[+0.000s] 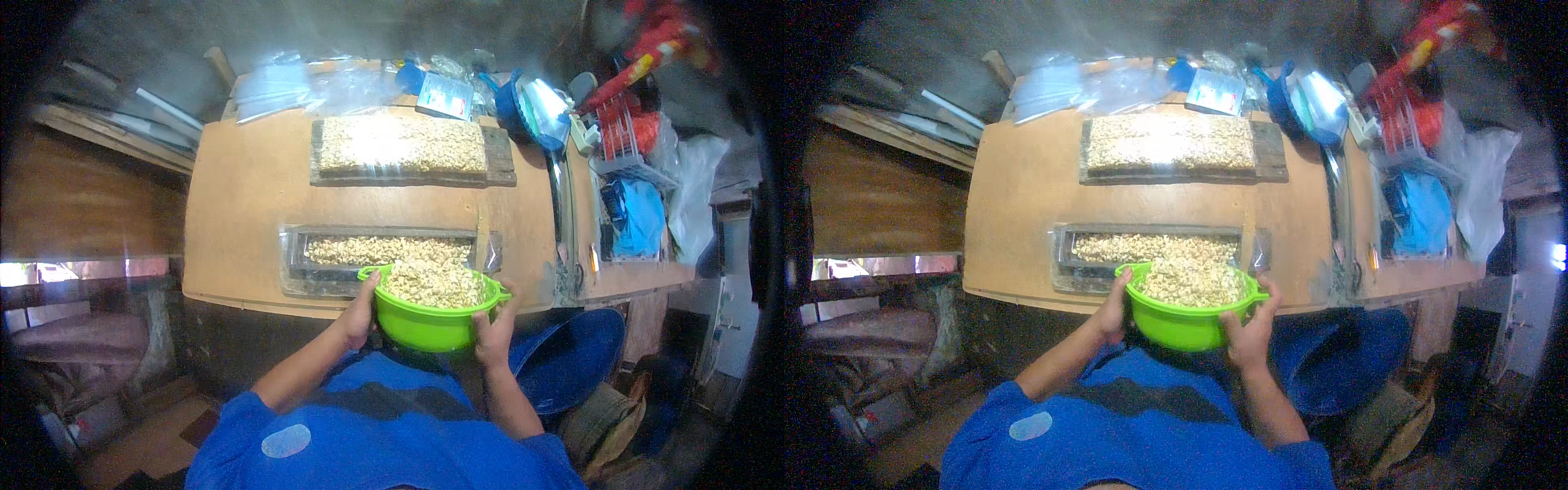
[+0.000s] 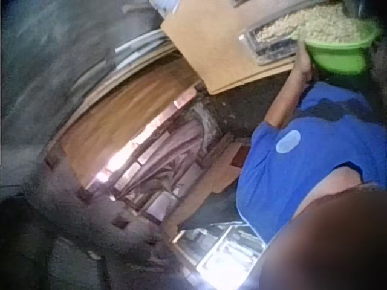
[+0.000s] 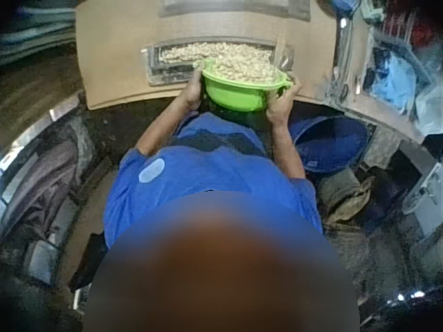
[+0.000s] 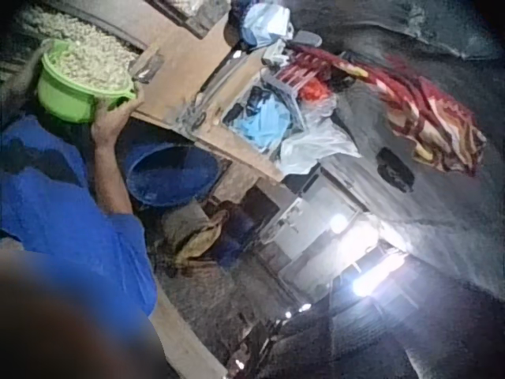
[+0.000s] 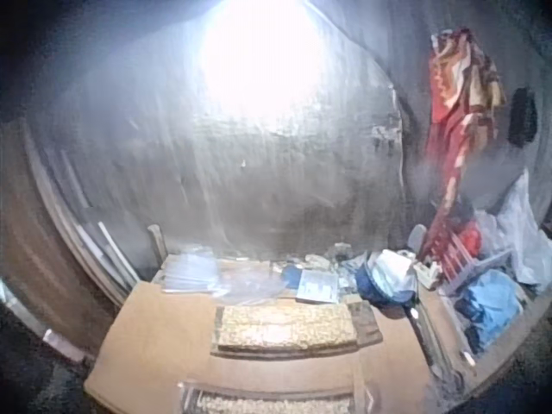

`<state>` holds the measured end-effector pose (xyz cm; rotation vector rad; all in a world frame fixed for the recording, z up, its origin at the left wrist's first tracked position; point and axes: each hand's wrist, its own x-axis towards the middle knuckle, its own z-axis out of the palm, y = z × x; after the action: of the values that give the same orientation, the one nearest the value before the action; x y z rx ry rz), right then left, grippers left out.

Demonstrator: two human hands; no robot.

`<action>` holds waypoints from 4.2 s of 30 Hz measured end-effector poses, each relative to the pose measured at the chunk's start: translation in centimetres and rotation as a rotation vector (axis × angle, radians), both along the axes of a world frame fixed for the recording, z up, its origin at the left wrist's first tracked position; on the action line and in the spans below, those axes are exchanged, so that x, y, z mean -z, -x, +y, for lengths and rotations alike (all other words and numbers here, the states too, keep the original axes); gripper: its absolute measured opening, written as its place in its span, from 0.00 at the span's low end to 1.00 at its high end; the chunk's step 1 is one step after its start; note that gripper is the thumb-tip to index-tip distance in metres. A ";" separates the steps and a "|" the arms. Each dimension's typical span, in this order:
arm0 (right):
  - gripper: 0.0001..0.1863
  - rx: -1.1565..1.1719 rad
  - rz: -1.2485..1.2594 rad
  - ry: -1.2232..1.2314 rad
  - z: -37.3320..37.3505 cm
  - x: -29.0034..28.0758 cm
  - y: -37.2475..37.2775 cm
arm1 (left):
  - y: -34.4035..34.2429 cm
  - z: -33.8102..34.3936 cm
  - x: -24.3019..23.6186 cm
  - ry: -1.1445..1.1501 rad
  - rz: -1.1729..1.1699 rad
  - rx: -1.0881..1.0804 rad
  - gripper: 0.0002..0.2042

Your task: The person scoops small grains from a blue bucket into a green colander, then pours them into a rectangular tray on a table. They spread the grains evenly in the tray by hand and use a small tool to level the surface. The person repeats this process to fill a second tray.

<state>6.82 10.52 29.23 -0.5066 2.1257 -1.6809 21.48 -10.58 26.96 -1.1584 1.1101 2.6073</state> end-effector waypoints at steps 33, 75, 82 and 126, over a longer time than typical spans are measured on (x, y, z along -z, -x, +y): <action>0.50 -0.184 -0.011 -0.083 -9.8 -0.5 -8.9 | -12.4 -7.2 -0.1 0.000 0.136 -0.226 0.37; 0.49 -0.012 -0.031 -0.051 -1.6 -0.9 -3.2 | -3.8 -1.9 1.0 -0.167 0.087 -0.096 0.37; 0.48 0.026 -0.046 0.014 0.7 -1.7 -0.7 | -0.4 0.4 0.5 -0.140 0.137 -0.062 0.36; 0.23 -0.832 -0.431 -0.209 -21.9 5.9 -21.9 | -25.4 -1.3 1.0 0.498 0.073 -0.473 0.45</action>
<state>28.70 -11.37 23.33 -0.7459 1.4459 -0.9697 46.86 -11.90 26.01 -1.5991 1.7638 2.8032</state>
